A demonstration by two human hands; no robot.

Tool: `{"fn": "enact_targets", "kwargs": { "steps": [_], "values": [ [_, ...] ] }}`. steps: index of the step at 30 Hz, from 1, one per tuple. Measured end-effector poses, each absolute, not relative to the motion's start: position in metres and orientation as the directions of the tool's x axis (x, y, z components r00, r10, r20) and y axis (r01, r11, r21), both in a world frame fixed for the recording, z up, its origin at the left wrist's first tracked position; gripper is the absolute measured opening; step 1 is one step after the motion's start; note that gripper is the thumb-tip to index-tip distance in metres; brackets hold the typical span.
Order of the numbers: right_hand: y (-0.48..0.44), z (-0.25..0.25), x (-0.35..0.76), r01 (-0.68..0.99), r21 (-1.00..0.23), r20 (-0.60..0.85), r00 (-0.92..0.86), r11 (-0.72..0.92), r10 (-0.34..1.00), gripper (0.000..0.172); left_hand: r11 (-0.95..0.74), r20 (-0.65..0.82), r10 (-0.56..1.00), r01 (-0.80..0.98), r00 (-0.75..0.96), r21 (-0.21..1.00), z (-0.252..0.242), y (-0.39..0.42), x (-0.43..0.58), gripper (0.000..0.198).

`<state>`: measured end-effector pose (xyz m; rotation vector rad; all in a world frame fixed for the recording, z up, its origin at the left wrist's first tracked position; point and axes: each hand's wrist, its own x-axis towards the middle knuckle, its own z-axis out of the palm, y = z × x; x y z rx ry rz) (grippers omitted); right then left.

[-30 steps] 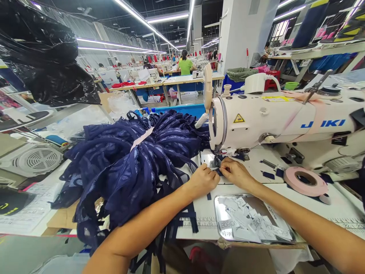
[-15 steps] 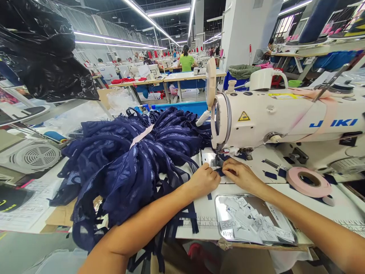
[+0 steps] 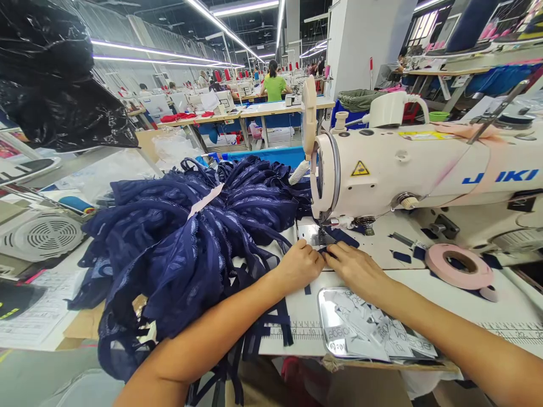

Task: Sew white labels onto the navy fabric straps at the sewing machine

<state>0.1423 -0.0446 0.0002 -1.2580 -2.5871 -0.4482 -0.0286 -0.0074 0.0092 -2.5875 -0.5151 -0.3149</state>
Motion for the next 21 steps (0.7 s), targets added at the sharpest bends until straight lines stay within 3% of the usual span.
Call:
{"fn": "enact_targets", "kwargs": {
  "steps": [8, 15, 21],
  "values": [
    [-0.025, 0.005, 0.162, 0.621, 0.247, 0.251, -0.782, 0.744, 0.570, 0.032, -0.922, 0.253, 0.256, 0.315, 0.933, -0.227, 0.017, -0.005, -0.046, 0.013],
    [-0.006, -0.009, 0.180, 0.698, 0.236, 0.310, -0.713, 0.676, 0.629, 0.043, -0.873, 0.229, 0.411, 0.453, 0.883, -0.179, 0.004, -0.001, -0.014, 0.010],
    [-0.003, -0.010, 0.184, 0.720, 0.213, 0.295, -0.692, 0.661, 0.659, 0.051, -0.856, 0.260, 0.429, 0.481, 0.865, -0.190, 0.003, 0.000, -0.007, 0.011]
  ]
}}
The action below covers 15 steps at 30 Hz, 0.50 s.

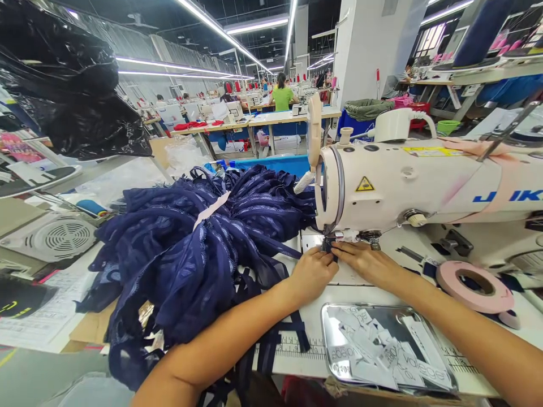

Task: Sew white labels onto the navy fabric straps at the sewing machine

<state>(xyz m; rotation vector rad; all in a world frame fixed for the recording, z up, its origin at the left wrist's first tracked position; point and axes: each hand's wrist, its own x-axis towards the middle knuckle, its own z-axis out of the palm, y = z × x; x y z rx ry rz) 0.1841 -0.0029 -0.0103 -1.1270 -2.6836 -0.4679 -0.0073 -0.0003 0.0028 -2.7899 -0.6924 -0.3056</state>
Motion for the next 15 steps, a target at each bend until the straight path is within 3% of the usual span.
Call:
{"fn": "enact_targets", "kwargs": {
  "steps": [15],
  "values": [
    [0.004, -0.007, 0.184, 0.742, 0.146, 0.333, -0.659, 0.654, 0.674, 0.046, -0.816, 0.279, 0.486, 0.545, 0.828, -0.193, -0.002, 0.003, 0.005, 0.011]
  ]
}}
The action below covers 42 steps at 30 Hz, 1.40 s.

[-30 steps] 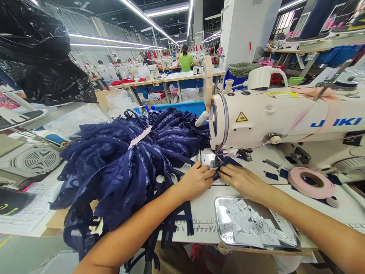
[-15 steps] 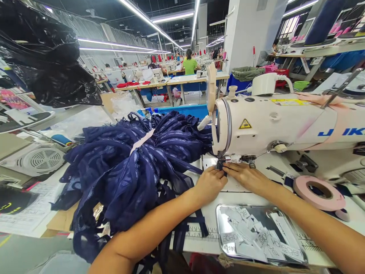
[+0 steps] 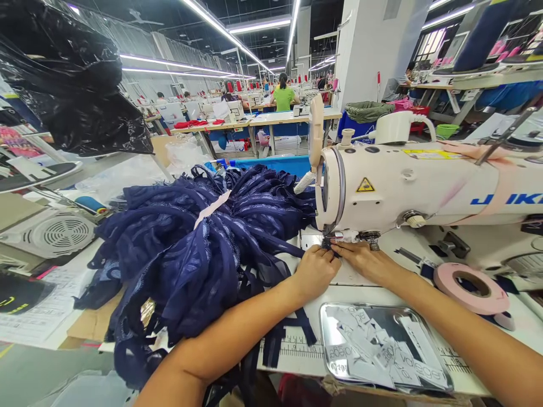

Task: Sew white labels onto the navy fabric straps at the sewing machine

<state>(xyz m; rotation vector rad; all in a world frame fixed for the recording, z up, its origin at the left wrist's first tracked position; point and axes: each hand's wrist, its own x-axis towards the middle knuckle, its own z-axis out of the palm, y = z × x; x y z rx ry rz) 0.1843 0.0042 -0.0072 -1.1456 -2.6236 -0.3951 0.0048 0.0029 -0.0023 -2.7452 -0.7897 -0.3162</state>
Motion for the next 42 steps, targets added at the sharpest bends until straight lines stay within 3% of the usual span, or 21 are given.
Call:
{"fn": "enact_targets", "kwargs": {
  "steps": [18, 25, 30, 34, 42],
  "values": [
    [0.009, -0.004, 0.180, 0.793, 0.072, 0.343, -0.589, 0.605, 0.732, 0.041, -0.785, 0.306, 0.519, 0.587, 0.798, -0.197, 0.001, 0.008, 0.006, 0.014],
    [0.001, 0.003, 0.181, 0.741, 0.069, 0.406, -0.633, 0.668, 0.659, 0.031, -0.829, 0.270, 0.442, 0.504, 0.856, -0.241, 0.014, 0.011, -0.015, 0.014],
    [-0.012, 0.003, 0.175, 0.722, 0.052, 0.396, -0.649, 0.690, 0.649, 0.029, -0.842, 0.246, 0.482, 0.522, 0.841, -0.135, 0.016, 0.019, -0.035, 0.017],
    [-0.015, 0.000, 0.168, 0.737, 0.072, 0.423, -0.633, 0.672, 0.648, 0.030, -0.830, 0.247, 0.521, 0.552, 0.817, -0.078, 0.012, 0.016, -0.037, 0.030],
    [-0.003, -0.012, 0.179, 0.673, -0.151, 0.500, -0.580, 0.724, 0.643, 0.027, -0.804, 0.114, 0.582, 0.591, 0.805, -0.068, 0.012, 0.000, -0.031, 0.045]
  ]
}}
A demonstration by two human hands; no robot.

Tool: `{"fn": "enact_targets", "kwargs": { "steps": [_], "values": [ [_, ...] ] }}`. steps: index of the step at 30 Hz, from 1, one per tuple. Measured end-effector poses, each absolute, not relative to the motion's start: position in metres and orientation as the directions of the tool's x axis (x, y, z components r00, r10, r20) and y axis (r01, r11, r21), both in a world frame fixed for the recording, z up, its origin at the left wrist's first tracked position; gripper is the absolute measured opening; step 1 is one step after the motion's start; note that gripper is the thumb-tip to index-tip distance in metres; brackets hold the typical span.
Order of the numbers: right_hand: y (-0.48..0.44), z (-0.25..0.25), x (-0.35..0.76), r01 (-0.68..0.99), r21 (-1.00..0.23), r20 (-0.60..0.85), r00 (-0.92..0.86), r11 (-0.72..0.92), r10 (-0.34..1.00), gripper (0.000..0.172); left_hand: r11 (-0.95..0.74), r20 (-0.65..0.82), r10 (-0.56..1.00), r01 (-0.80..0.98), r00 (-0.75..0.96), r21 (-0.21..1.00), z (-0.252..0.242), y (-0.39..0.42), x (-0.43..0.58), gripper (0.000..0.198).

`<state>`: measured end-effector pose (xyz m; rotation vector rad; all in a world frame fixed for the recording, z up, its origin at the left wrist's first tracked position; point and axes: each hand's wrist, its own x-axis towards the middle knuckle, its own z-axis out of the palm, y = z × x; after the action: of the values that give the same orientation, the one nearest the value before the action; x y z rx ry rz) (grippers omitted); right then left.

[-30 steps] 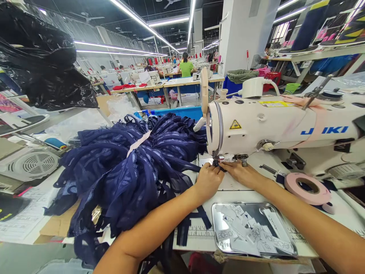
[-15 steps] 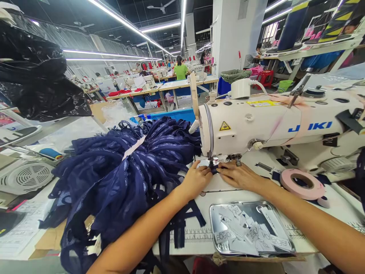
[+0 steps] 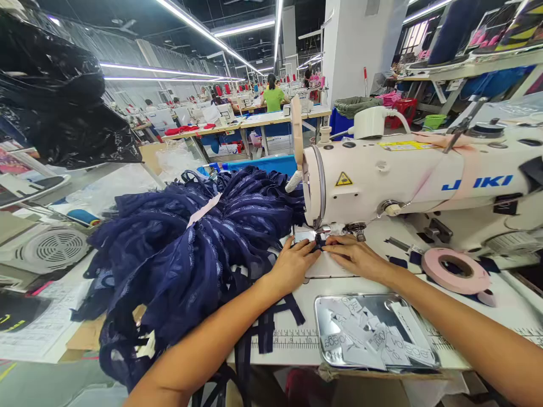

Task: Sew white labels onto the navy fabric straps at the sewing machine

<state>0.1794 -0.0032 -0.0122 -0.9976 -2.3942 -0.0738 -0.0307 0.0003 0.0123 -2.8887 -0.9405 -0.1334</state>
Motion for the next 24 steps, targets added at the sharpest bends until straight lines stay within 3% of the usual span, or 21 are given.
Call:
{"fn": "enact_targets", "kwargs": {
  "steps": [2, 4, 9, 12, 16, 24],
  "values": [
    [-0.002, -0.012, 0.181, 0.654, -0.138, 0.512, -0.596, 0.744, 0.619, 0.027, -0.804, 0.095, 0.582, 0.589, 0.808, -0.080, 0.014, -0.001, -0.031, 0.048],
    [-0.003, -0.010, 0.181, 0.659, -0.045, 0.509, -0.632, 0.751, 0.584, 0.028, -0.804, 0.102, 0.577, 0.585, 0.810, -0.103, 0.017, -0.001, -0.031, 0.045],
    [-0.007, -0.005, 0.175, 0.638, 0.152, 0.461, -0.721, 0.755, 0.517, 0.028, -0.690, 0.263, 0.661, 0.707, 0.703, -0.153, 0.022, 0.011, -0.039, 0.032],
    [-0.008, -0.005, 0.175, 0.642, 0.166, 0.466, -0.720, 0.749, 0.514, 0.026, -0.648, 0.343, 0.693, 0.756, 0.634, -0.088, 0.022, 0.020, -0.045, 0.032],
    [-0.009, -0.006, 0.175, 0.651, 0.136, 0.471, -0.706, 0.747, 0.529, 0.026, -0.732, 0.376, 0.621, 0.680, 0.688, -0.035, 0.017, 0.020, -0.044, 0.036],
    [-0.011, -0.005, 0.175, 0.666, 0.100, 0.488, -0.680, 0.739, 0.547, 0.027, -0.861, 0.243, 0.489, 0.508, 0.838, -0.016, 0.009, 0.015, -0.040, 0.033]
  ]
}}
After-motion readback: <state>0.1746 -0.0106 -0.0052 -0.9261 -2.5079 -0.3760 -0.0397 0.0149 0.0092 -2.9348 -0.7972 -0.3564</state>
